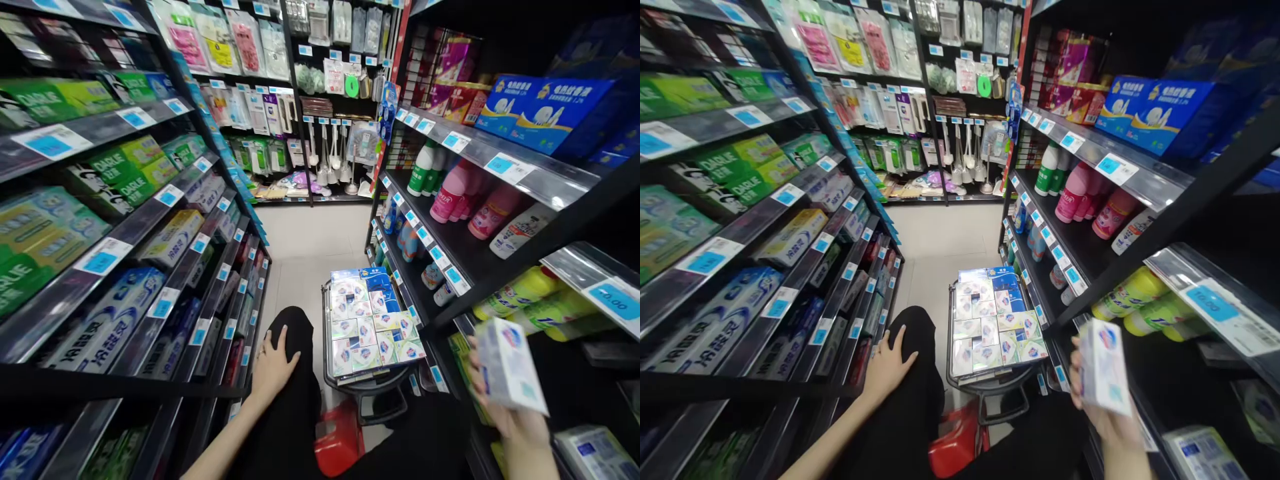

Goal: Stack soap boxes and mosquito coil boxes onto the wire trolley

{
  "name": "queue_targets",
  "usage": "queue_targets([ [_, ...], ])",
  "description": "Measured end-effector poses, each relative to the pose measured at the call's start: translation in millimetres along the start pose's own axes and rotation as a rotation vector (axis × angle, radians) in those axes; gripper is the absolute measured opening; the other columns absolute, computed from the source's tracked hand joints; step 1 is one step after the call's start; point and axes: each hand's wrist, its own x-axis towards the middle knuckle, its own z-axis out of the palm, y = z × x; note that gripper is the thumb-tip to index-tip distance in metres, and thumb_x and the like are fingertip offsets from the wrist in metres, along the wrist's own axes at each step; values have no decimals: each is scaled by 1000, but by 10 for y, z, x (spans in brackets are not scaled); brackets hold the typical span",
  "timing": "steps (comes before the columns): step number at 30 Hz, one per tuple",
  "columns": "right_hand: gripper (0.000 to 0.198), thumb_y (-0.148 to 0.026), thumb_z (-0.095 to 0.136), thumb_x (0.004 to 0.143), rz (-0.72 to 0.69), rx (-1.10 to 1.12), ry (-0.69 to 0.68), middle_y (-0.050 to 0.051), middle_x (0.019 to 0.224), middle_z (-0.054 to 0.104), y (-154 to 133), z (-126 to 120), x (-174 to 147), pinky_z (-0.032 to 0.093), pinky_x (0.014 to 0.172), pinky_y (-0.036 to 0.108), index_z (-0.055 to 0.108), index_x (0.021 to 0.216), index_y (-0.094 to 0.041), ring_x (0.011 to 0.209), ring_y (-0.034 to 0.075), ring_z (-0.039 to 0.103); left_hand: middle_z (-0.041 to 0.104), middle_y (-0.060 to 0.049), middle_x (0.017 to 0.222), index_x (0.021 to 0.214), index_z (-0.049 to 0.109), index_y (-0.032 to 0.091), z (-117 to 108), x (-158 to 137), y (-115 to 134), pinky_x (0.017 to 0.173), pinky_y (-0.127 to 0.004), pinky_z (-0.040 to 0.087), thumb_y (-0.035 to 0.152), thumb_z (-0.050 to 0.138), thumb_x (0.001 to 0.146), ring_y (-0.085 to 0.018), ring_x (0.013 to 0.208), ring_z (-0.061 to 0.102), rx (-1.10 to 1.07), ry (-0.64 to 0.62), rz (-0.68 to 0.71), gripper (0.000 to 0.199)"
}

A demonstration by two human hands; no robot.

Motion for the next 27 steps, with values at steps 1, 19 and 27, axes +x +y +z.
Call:
queue_targets([
  [1, 47, -55, 52, 79, 89, 288, -84, 9, 91, 59, -22, 142, 77, 46, 49, 31, 59, 118, -29, 62, 17, 50, 33, -26, 144, 147, 28, 20, -38, 1, 0, 91, -44, 43, 43, 46, 87, -37, 121, 48, 13, 11, -5, 67],
  [19, 59, -44, 80, 55, 342, -485, -347, 9, 94, 70, 775, 636, 3033, 50, 59, 27, 65, 106, -18, 79, 23, 66, 52, -13, 137, 137, 44, 15, 592, 840, 209, 114, -43, 23, 26, 49, 85, -26, 133, 40, -575, -275, 91, 53],
  [27, 59, -36, 86, 54, 668, -600, -643, 7, 83, 70, 1453, 781, 3550, 50, 59, 25, 66, 105, -16, 73, 20, 65, 64, -18, 120, 130, 48, 9, 974, 1684, 832, 87, -32, 50, 35, 58, 83, -26, 110, 62, -988, -600, -315, 55],
])
